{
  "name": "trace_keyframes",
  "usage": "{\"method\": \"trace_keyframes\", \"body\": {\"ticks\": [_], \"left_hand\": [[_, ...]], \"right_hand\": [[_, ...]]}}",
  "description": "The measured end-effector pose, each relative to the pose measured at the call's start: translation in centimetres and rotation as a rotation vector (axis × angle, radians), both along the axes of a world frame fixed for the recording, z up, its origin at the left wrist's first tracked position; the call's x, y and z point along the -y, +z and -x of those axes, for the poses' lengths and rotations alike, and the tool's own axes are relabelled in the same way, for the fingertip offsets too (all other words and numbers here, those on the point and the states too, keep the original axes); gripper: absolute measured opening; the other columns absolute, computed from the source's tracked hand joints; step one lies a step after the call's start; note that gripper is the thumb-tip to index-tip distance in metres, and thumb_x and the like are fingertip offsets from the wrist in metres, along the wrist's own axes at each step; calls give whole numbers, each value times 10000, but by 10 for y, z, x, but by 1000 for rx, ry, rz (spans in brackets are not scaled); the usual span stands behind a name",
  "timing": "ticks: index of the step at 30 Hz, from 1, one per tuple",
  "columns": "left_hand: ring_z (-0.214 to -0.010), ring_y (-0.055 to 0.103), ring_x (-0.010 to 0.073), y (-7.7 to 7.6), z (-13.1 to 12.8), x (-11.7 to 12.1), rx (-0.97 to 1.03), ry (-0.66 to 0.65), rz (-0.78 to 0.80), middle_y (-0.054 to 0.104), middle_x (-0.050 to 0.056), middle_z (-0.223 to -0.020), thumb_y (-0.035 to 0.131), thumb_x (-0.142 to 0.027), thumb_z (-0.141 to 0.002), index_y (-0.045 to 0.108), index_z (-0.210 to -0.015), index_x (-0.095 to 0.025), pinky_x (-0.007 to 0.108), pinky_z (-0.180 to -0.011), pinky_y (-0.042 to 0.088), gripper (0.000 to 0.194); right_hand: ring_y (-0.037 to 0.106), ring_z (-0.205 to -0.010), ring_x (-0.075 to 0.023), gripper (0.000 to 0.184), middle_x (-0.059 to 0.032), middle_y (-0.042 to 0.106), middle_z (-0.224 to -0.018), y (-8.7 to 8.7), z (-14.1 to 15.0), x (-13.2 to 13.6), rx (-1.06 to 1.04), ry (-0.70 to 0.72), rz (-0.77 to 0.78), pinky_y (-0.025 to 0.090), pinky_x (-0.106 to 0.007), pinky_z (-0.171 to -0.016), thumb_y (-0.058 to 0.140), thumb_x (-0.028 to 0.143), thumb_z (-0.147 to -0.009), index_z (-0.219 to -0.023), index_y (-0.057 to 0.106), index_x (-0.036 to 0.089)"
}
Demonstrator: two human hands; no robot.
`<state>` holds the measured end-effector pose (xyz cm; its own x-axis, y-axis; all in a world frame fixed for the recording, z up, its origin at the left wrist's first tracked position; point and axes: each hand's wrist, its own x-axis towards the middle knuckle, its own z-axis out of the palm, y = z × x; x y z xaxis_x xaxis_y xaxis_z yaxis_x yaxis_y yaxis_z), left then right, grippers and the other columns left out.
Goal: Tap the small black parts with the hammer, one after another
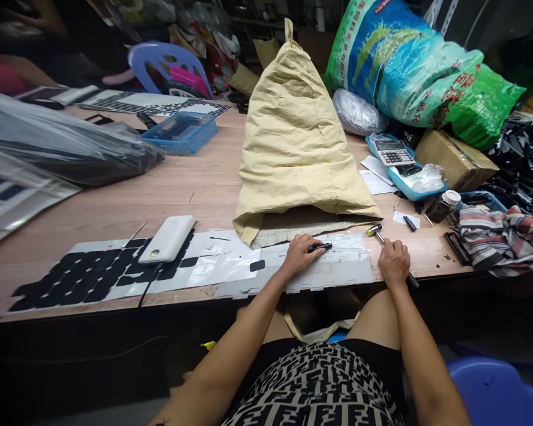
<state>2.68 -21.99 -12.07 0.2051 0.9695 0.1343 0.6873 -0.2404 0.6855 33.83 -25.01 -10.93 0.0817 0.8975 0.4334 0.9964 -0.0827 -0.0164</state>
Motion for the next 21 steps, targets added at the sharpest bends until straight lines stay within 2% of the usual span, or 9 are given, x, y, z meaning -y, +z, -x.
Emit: {"method": "trace_keyframes", "body": {"ticks": [4,8,10,13,17,21], "left_hand": [[-1017,547,251,-1,-2,1,19,-9,-4,704,38,-982,744,-328,-859,785,-1047,-260,391,-930,420,204],[-1044,543,257,3,-2,-3,26,-8,38,708,34,-995,766,-329,-843,789,-1046,-265,396,-952,413,214],[-1059,544,259,4,-1,-4,37,3,64,713,30,-1014,771,-330,-838,788,-1041,-273,398,-962,410,212],[-1088,546,263,6,-2,-5,52,15,110,720,25,-1026,780,-330,-825,788,-1020,-275,402,-971,407,203],[-1115,541,262,10,-3,-7,52,10,149,719,16,-1021,790,-315,-813,786,-1002,-283,411,-1001,391,192],[-1091,538,255,13,-4,-7,31,11,145,706,15,-1016,791,-316,-812,777,-954,-269,403,-981,394,150]], "right_hand": [[464,-863,-222,325,-91,606,-951,4,-2,-1,-86,37,10,330,-334,-742,496,257,-955,-1192,710,201],[553,-891,-220,354,-89,643,-970,11,17,9,-329,106,-16,429,-332,-785,480,285,-969,-1223,710,197],[606,-938,-220,365,-92,671,-1026,14,36,17,-491,219,-10,482,-338,-835,466,323,-987,-1239,700,202],[647,-997,-217,353,-90,702,-1072,21,69,27,-665,421,80,521,-356,-913,475,341,-999,-1240,698,211],[654,-1016,-205,365,-81,705,-1099,31,101,35,-716,544,132,530,-362,-946,474,299,-1007,-1304,676,232],[645,-937,-198,402,-77,671,-1004,32,114,38,-649,558,142,539,-337,-870,436,280,-1022,-1356,656,245]]}}
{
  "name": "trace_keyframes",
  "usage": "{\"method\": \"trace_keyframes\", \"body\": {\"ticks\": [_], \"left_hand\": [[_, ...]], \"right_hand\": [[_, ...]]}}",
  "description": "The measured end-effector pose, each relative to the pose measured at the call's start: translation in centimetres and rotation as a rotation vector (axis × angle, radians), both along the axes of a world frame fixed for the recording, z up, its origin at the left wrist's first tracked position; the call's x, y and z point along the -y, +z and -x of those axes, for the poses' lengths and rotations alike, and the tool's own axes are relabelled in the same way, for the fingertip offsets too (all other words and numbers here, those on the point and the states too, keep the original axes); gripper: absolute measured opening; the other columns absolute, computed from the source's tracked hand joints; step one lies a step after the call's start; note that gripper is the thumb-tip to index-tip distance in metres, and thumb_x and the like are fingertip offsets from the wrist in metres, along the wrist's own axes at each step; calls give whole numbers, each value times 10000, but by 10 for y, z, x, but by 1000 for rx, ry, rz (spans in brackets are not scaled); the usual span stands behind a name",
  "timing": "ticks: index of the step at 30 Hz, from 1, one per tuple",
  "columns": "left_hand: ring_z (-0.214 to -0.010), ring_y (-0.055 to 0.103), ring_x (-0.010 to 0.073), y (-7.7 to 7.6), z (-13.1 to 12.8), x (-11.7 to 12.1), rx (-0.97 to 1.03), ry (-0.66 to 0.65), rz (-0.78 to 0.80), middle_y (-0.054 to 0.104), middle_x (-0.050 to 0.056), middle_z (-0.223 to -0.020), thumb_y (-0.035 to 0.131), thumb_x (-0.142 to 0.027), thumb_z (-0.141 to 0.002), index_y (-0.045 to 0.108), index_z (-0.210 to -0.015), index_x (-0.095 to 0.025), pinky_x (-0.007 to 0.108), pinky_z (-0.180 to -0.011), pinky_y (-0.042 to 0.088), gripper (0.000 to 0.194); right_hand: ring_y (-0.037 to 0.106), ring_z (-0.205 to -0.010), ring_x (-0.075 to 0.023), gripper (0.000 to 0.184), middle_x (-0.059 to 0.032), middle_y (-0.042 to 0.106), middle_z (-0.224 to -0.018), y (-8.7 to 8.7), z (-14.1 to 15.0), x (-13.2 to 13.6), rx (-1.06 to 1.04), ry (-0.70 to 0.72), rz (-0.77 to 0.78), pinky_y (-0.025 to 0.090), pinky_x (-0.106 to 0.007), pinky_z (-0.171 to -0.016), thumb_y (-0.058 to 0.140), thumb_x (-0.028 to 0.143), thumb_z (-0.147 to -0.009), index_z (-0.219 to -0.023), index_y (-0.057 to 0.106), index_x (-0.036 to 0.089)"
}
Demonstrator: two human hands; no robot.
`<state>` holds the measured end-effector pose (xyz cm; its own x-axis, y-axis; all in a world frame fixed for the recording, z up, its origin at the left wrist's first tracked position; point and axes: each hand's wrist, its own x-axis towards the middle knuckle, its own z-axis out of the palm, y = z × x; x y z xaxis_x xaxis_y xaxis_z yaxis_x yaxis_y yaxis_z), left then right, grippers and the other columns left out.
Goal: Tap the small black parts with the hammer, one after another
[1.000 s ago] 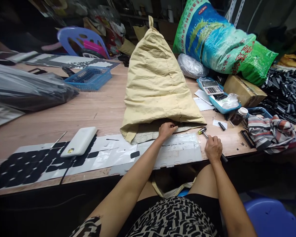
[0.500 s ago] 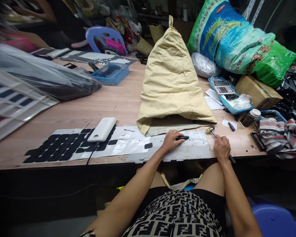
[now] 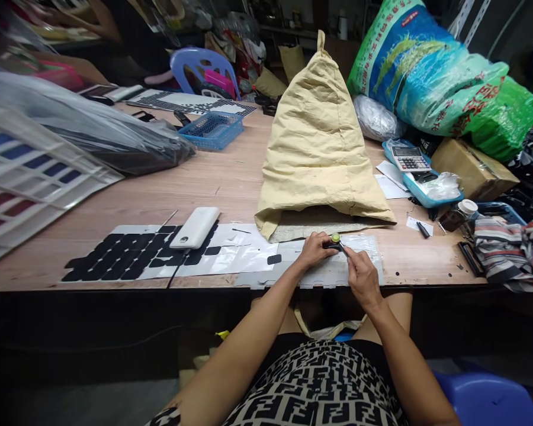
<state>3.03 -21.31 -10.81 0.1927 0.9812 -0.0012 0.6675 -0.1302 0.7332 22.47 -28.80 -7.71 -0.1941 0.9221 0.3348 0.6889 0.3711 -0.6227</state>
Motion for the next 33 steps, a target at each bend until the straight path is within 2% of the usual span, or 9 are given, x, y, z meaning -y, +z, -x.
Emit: {"method": "trace_keyframes", "body": {"ticks": [3,9,15,18,23,28,33], "left_hand": [[-1079,539,257,0,0,0,-7,6,-3,703,18,-1004,793,-319,-809,779,-947,-263,407,-972,395,150],[-1096,547,256,-1,-1,1,26,16,-3,712,13,-1000,786,-311,-810,794,-988,-291,410,-989,401,179],[-1094,550,258,0,-2,2,8,30,6,711,12,-1007,787,-321,-802,797,-995,-297,413,-990,403,194],[-1089,547,258,1,-1,1,-2,22,-1,712,14,-1011,790,-324,-799,795,-991,-288,416,-986,401,196],[-1086,540,266,-2,-1,0,9,17,-4,704,16,-998,788,-325,-798,791,-971,-282,416,-969,404,178],[-1078,531,265,-3,-1,0,16,5,3,684,20,-977,794,-323,-788,794,-955,-292,417,-977,400,170],[-1125,514,281,5,7,5,22,-103,23,669,31,-1049,826,-325,-752,808,-935,-300,454,-1038,387,185]], "right_hand": [[636,-877,-199,406,-67,652,-944,-5,-1,1,57,-13,22,537,-327,-815,437,265,-1013,-1347,667,253],[633,-897,-193,405,-71,642,-954,-8,-10,2,32,-62,-49,525,-326,-859,424,269,-1023,-1350,662,235],[639,-897,-191,400,-69,655,-959,-16,-17,4,85,-41,-27,521,-318,-850,410,285,-1029,-1327,673,241],[629,-903,-192,393,-65,664,-981,-17,-33,-2,158,-133,-79,503,-303,-811,423,294,-1024,-1318,680,255],[537,-794,-172,374,-60,635,-931,-16,-85,-27,447,-398,-155,382,-288,-669,469,250,-985,-1270,711,245],[460,-821,-208,354,-85,607,-884,-23,-124,-46,629,-478,-217,341,-321,-723,465,226,-970,-1198,735,210],[455,-866,-223,353,-85,617,-934,-28,-126,-46,649,-486,-215,323,-332,-748,468,266,-984,-1233,713,212]]}}
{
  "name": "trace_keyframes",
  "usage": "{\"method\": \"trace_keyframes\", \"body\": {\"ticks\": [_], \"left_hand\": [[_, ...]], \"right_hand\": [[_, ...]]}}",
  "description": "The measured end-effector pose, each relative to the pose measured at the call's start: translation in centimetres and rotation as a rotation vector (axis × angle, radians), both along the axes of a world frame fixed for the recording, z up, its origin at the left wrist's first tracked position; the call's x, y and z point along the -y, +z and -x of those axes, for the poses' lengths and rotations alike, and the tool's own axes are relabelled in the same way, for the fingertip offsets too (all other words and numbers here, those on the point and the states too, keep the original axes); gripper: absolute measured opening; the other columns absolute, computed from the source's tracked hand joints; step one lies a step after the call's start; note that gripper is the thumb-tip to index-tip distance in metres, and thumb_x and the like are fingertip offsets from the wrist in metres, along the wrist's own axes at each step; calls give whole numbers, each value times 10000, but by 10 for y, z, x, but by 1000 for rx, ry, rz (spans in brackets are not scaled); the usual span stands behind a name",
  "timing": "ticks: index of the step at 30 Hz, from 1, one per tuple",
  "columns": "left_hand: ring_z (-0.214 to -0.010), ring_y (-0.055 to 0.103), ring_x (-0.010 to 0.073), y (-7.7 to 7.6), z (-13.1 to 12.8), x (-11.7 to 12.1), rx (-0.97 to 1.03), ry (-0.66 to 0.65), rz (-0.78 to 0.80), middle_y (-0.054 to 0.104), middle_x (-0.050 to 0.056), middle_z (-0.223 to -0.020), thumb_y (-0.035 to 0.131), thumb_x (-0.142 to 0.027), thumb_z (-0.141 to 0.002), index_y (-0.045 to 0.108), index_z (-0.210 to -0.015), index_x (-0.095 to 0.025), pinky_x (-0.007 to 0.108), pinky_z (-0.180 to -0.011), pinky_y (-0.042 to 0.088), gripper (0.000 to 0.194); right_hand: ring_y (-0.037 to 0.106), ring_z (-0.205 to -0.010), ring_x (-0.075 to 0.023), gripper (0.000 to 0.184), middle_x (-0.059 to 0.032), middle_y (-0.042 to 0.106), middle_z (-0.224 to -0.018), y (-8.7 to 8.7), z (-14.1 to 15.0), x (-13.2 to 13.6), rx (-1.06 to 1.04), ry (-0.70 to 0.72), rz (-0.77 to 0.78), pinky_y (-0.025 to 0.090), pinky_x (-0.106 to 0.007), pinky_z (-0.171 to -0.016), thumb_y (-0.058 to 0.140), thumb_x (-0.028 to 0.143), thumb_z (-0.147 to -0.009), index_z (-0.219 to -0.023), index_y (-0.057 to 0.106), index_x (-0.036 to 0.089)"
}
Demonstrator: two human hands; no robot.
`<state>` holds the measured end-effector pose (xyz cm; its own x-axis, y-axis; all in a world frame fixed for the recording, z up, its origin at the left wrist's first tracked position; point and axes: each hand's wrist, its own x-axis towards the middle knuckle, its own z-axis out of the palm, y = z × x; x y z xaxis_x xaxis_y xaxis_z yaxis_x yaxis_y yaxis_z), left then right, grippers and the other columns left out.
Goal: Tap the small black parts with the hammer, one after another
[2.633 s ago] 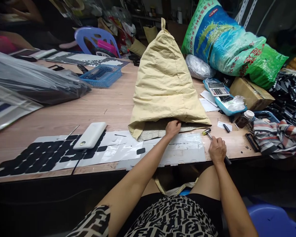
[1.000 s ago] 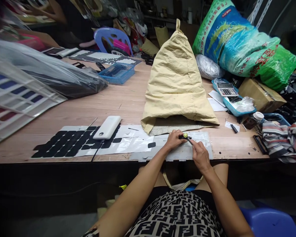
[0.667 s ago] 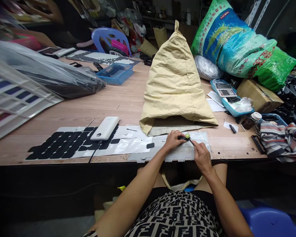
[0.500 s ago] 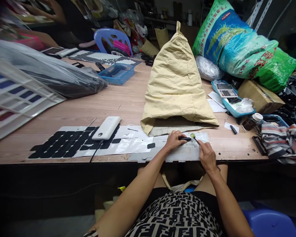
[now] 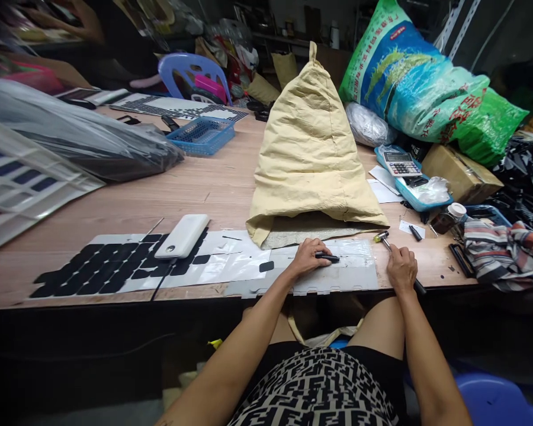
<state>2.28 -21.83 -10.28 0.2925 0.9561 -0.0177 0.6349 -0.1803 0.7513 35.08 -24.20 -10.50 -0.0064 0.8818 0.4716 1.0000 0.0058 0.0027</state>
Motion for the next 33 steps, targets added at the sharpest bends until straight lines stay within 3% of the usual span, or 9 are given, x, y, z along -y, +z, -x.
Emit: {"method": "trace_keyframes", "body": {"ticks": [6,10,14,17,20,24,27,30,33], "left_hand": [[-1421,360,359,0,16,57,23,-269,1,511,21,-1496,880,-261,-686,825,-874,-319,540,-1204,264,205],[-1492,274,386,-6,16,104,-80,-243,-92,395,13,-1616,878,-234,-681,811,-910,-327,584,-1220,239,256],[-1479,302,389,-4,11,114,-59,-239,-126,407,34,-1612,903,-302,-654,786,-858,-283,572,-1214,253,236],[-1324,488,320,2,2,91,37,-161,-129,629,55,-1377,826,-331,-750,764,-863,-270,492,-1136,373,144],[-1099,601,258,7,-15,46,64,25,-147,723,65,-1086,674,-300,-874,747,-964,-248,418,-1016,455,127],[-1100,600,294,11,-51,-25,-78,259,-129,702,114,-1112,590,-351,-927,734,-1102,-209,421,-974,471,268],[-1132,606,359,14,-78,-69,-192,336,-85,698,169,-1149,567,-449,-930,731,-1101,-178,461,-943,478,359],[-1060,666,353,15,-98,-97,-253,354,21,733,183,-1083,551,-456,-925,739,-1009,-170,437,-880,495,352],[-1007,700,322,13,-105,-108,-303,342,85,754,171,-1034,536,-354,-919,745,-971,-176,390,-813,502,279]], "right_hand": [[438,-860,-218,345,-84,613,-962,-1,1,1,5,-17,28,298,-341,-735,474,268,-982,-1241,695,214],[437,-869,-228,361,-95,607,-966,-2,2,1,31,-25,26,301,-344,-731,458,265,-982,-1253,688,206],[429,-863,-233,358,-101,595,-955,-3,4,1,30,-28,23,307,-348,-729,457,260,-981,-1249,687,201],[432,-870,-237,358,-105,592,-955,-3,5,1,33,-33,29,308,-351,-732,452,256,-988,-1254,685,197],[443,-885,-240,362,-102,598,-962,-3,5,2,46,-41,37,308,-350,-734,445,261,-1000,-1266,682,198],[443,-894,-240,359,-99,599,-961,-3,6,2,29,-34,47,310,-350,-731,441,257,-1002,-1267,677,200],[440,-895,-238,356,-100,594,-960,-2,6,3,2,-24,54,312,-350,-732,445,244,-994,-1265,672,198],[438,-897,-237,349,-101,584,-972,-2,5,3,-27,-24,65,318,-349,-735,467,230,-974,-1257,669,197],[438,-903,-237,344,-101,583,-979,-3,5,3,-34,-23,67,329,-349,-740,478,225,-959,-1244,669,196]]}}
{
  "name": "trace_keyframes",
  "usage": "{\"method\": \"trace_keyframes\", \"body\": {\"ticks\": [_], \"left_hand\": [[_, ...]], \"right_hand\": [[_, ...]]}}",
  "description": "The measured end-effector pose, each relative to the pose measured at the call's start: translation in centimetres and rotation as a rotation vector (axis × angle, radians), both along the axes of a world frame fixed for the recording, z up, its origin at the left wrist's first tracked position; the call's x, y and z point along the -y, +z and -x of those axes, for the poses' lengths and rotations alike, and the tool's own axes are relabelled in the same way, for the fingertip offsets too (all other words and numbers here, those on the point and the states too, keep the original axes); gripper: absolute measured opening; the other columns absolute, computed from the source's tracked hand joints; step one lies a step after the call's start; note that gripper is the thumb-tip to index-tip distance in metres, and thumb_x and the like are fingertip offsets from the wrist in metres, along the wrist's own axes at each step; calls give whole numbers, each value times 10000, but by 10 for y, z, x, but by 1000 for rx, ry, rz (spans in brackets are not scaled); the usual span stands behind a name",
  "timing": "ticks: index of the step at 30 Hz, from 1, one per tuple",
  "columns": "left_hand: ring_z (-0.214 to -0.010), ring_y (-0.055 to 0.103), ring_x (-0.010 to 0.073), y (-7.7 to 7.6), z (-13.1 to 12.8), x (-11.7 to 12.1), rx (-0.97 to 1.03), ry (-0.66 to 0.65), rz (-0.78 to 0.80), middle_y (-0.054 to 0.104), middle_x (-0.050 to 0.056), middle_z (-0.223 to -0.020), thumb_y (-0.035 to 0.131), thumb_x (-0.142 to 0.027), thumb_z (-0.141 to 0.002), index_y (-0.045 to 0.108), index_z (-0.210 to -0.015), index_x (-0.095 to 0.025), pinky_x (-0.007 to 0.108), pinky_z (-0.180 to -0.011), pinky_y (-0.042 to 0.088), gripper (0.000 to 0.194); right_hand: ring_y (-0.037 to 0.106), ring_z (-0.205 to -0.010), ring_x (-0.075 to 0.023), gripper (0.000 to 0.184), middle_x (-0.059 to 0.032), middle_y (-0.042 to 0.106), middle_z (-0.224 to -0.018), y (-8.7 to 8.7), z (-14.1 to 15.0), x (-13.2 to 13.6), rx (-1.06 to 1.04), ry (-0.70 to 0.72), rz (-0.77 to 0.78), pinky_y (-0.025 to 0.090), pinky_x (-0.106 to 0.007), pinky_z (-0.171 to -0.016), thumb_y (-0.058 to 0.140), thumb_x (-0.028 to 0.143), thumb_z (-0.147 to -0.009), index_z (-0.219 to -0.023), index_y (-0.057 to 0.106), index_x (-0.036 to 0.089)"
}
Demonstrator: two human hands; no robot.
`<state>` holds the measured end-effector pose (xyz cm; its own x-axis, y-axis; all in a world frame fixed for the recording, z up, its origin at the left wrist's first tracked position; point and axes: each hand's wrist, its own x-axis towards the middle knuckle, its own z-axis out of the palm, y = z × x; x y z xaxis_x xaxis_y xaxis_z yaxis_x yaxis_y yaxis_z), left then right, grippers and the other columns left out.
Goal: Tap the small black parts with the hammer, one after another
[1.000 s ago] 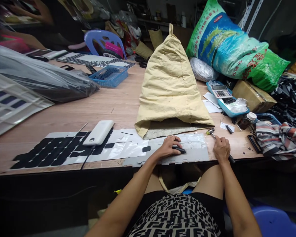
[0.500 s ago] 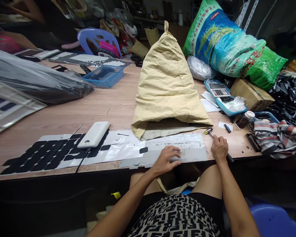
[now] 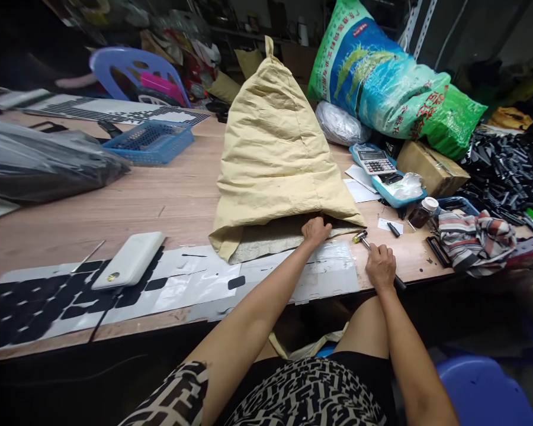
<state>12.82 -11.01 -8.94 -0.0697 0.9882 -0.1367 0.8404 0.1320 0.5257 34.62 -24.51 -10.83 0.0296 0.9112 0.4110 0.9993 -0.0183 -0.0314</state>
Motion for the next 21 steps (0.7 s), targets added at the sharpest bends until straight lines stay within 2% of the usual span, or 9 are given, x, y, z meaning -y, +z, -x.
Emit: {"method": "trace_keyframes", "body": {"ticks": [2,5,9,12,16,19,21], "left_hand": [[-1001,697,318,-2,5,2,-20,-15,-4,756,159,-1026,533,-309,-911,747,-983,-183,384,-798,499,259],[-1040,661,316,-4,28,17,-15,-87,-81,739,133,-1068,564,-301,-899,754,-1060,-205,391,-839,484,267],[-1035,588,271,-9,71,56,95,-283,-197,700,76,-1040,639,-306,-880,757,-1147,-251,365,-883,455,297],[-983,557,246,-17,93,85,182,-402,-197,680,55,-975,678,-305,-874,766,-1127,-258,354,-878,444,272],[-1023,548,248,-29,101,103,266,-388,-215,679,51,-1004,728,-300,-857,748,-1144,-251,369,-932,438,291],[-1023,554,241,-32,100,102,321,-352,-268,676,48,-1022,788,-284,-809,735,-1122,-230,367,-945,441,321],[-1002,557,234,-33,99,100,329,-328,-291,670,47,-1003,812,-274,-787,739,-1032,-213,366,-946,440,263]], "right_hand": [[439,-903,-237,339,-100,588,-979,0,0,0,10,2,-6,333,-349,-742,473,226,-959,-1234,669,195],[446,-903,-237,332,-100,596,-979,0,0,1,27,-4,-9,333,-348,-742,471,232,-966,-1229,670,194],[459,-908,-239,324,-100,594,-981,2,2,0,39,-17,3,329,-345,-743,481,241,-972,-1228,674,194],[460,-902,-239,317,-103,591,-985,3,2,0,46,-24,7,327,-347,-737,486,252,-973,-1217,680,191],[453,-884,-234,332,-105,593,-992,2,1,-2,48,-25,1,327,-349,-730,476,264,-977,-1228,681,192],[454,-874,-229,332,-107,598,-988,2,-2,-4,28,-21,0,333,-349,-739,475,266,-976,-1213,693,186],[464,-875,-228,324,-107,606,-979,3,-4,-5,-16,-23,14,347,-349,-751,481,265,-972,-1188,708,184]]}}
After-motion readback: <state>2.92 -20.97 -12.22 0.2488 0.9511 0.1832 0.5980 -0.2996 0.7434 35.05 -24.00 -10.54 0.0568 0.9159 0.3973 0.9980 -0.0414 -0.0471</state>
